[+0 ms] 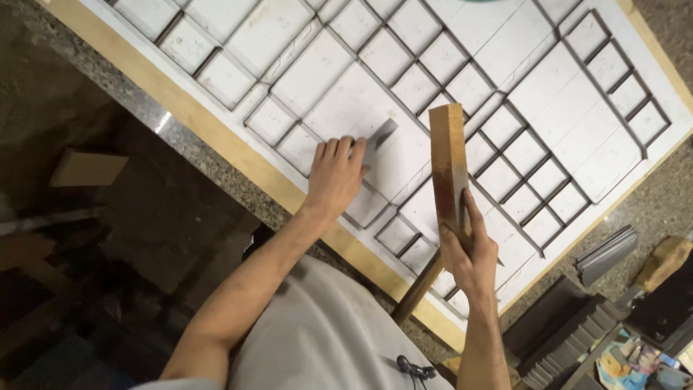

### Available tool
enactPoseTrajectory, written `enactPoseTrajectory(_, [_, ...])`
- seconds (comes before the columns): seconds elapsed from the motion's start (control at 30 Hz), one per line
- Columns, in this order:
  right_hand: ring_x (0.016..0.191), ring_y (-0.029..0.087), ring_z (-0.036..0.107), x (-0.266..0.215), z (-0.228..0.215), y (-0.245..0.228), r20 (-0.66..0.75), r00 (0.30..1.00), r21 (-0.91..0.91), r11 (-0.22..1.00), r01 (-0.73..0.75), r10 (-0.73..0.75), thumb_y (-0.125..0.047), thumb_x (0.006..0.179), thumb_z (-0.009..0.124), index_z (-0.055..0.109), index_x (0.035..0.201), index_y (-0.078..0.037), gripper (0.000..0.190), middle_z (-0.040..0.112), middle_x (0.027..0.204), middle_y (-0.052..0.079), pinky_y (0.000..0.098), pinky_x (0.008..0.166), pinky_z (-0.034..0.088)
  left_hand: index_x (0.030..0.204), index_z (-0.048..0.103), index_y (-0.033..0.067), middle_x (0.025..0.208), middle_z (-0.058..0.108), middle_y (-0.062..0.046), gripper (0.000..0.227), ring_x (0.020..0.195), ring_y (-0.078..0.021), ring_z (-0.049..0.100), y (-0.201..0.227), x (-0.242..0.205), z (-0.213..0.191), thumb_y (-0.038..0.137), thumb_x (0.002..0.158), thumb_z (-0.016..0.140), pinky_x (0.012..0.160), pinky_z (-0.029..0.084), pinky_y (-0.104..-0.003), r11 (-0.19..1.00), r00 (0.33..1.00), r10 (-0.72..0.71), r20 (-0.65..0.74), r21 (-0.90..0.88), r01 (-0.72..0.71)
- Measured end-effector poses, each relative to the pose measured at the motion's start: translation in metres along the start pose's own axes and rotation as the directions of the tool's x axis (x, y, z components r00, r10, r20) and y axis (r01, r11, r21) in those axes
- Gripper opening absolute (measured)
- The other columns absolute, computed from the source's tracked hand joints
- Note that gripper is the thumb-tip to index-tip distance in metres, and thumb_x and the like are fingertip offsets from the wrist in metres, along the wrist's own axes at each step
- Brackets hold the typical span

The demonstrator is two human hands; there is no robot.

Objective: The person uses a wooden mallet to hammer metal strips into a grid of white rectangular molds on a workbench. They repeatedly position each strip and strike it to seat it into the mold cavities.

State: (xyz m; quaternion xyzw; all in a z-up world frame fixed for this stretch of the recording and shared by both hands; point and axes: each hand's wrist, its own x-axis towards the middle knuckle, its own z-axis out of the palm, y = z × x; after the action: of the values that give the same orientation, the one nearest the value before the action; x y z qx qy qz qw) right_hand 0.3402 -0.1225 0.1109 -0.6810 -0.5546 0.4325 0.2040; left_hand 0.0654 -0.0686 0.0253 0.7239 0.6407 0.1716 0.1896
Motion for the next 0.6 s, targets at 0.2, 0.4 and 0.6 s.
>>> enactPoseTrajectory(0.2, [0.096,0.030,0.078,-0.019,-0.004,0.046,-0.034,0.999,-0.009,1.000,-0.007,0.006,-0.014,0.091,0.064,0.037,0.161,-0.018,0.075,0.075,0.119,0.019,0.0512,0.090,0.061,0.120,0.067,0.0013,0.100,0.072,-0.016,0.027,0.091,-0.0297,0.072,-0.003,0.013,0.004,0.003,0.093,0.067,0.079,0.057,-0.041,0.993,0.994,-0.105,0.013,0.064,0.103])
enactPoseTrajectory(0.4, [0.071,0.026,0.077,-0.019,-0.011,0.054,-0.004,0.997,0.035,0.997,-0.075,0.075,-0.014,0.090,0.062,0.036,0.160,-0.020,0.075,0.077,0.112,0.020,0.0458,0.066,0.065,0.118,0.073,0.0098,0.093,0.074,-0.008,0.027,0.078,-0.0283,0.072,-0.011,0.017,-0.010,0.011,0.091,0.073,0.063,0.055,-0.040,0.973,0.957,-0.223,-0.183,-0.105,0.207])
enactPoseTrajectory(0.6, [0.070,0.019,0.076,-0.015,-0.013,0.036,0.017,0.999,0.021,0.999,0.046,-0.046,-0.015,0.092,0.066,0.040,0.159,-0.017,0.072,0.079,0.102,0.019,0.0367,0.065,0.063,0.115,0.079,0.0160,0.094,0.074,0.000,0.022,0.075,-0.0212,0.070,-0.011,0.026,-0.009,0.012,0.093,0.076,0.062,0.054,-0.035,0.962,0.924,-0.250,-0.288,-0.183,0.203])
